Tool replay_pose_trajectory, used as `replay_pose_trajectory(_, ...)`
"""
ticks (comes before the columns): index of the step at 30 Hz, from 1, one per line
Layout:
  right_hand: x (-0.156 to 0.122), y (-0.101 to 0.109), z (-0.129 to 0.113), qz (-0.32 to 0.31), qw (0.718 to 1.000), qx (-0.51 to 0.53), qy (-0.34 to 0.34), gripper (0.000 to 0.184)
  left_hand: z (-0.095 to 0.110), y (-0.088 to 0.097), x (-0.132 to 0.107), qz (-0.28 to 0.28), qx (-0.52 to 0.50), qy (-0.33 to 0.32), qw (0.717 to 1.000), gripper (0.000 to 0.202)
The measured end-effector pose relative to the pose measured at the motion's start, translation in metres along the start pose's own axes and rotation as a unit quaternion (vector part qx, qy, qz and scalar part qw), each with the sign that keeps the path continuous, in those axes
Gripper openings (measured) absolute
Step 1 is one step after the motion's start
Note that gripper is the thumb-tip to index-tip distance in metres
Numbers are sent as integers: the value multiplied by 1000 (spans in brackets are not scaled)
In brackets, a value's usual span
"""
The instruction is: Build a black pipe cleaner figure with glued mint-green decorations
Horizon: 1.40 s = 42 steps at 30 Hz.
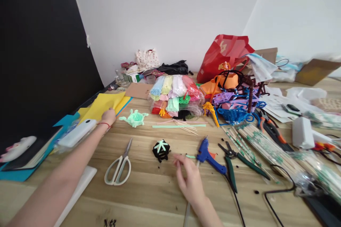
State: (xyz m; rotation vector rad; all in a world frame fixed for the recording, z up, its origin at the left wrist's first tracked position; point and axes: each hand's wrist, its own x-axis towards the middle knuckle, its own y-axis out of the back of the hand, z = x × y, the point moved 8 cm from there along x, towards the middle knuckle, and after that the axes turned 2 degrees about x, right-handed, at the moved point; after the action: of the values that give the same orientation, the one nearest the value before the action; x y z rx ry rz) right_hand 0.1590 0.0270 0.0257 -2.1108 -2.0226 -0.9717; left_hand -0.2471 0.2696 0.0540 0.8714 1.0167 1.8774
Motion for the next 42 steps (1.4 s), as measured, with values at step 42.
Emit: replay_pose_trajectory(42,8,62,64,362,807,416,-211,42,93,-41,-235,-132,-641,-15,756,30)
